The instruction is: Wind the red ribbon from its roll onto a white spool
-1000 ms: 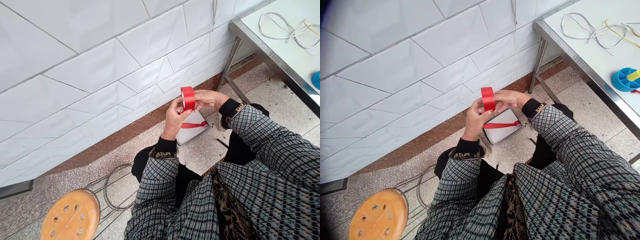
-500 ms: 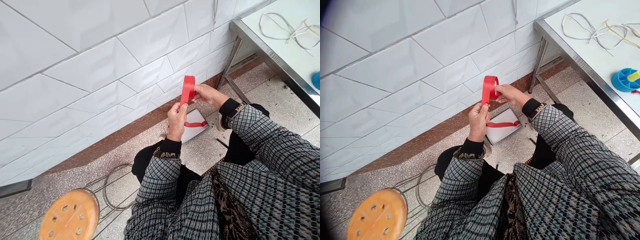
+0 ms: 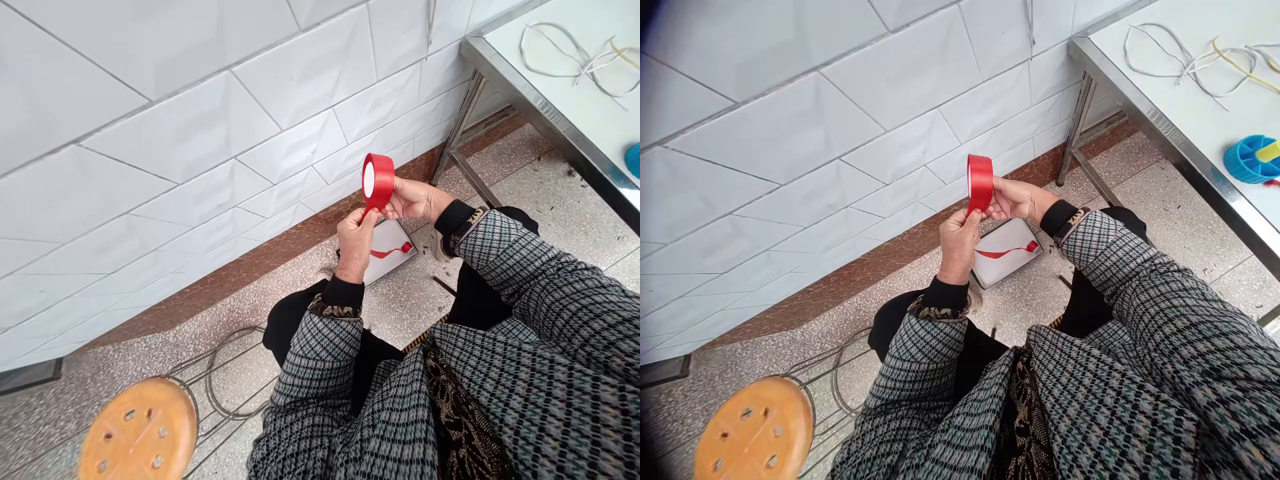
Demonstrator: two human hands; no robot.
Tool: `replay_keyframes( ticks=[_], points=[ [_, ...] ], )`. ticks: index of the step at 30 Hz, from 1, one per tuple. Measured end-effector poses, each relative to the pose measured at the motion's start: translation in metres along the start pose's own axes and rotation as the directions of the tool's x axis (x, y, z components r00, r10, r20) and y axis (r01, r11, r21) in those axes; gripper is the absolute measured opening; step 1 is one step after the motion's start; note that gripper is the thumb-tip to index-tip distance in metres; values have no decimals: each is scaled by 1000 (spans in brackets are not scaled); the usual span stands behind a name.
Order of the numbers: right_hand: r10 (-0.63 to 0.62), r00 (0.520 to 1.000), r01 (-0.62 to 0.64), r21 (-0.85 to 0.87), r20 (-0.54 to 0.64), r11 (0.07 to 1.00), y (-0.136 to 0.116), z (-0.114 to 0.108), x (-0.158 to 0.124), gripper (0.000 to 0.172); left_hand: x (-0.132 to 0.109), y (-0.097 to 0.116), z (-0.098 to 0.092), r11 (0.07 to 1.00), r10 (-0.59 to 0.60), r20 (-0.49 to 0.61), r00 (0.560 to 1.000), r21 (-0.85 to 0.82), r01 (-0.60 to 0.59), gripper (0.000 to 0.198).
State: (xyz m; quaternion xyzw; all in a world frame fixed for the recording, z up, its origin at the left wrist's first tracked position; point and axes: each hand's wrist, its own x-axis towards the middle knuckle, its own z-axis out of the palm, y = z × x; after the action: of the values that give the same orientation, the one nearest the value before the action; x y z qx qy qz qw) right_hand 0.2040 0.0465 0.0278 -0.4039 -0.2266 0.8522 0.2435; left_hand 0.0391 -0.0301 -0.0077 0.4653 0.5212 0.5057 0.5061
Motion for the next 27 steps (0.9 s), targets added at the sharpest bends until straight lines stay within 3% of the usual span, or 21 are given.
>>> replay_keyframes(
  ticks=[3,7,11,15,19,23,25,27],
  points=[
    [20,1000,-20,-8,20,1000,0,0,-1,30,-1,3,-1,986,135,-105,985,114,-123,18],
    [39,999,-38,-56,21,998,1,-1,-2,30,-2,11,-5,947,212,-36,977,254,-196,43],
    [71,997,-68,-90,34,994,5,-2,-1,32,1,15,-10,931,201,31,979,305,-201,44],
    [59,997,-47,-209,51,977,4,-3,-2,37,6,12,-12,979,123,57,991,157,-131,44],
    [-164,984,179,-366,72,913,-3,-3,-9,22,10,11,-19,996,-36,157,987,-79,49,49],
    [-372,925,360,-510,82,782,-6,-2,-12,22,12,13,-25,980,-103,227,968,-143,138,54],
    [-447,894,384,-585,41,715,-3,-4,-6,17,11,12,-23,980,-103,208,973,-145,135,52],
    [-526,848,369,-644,-61,670,-1,-8,3,14,9,9,-17,983,-95,122,988,-147,113,46]
  ],
)
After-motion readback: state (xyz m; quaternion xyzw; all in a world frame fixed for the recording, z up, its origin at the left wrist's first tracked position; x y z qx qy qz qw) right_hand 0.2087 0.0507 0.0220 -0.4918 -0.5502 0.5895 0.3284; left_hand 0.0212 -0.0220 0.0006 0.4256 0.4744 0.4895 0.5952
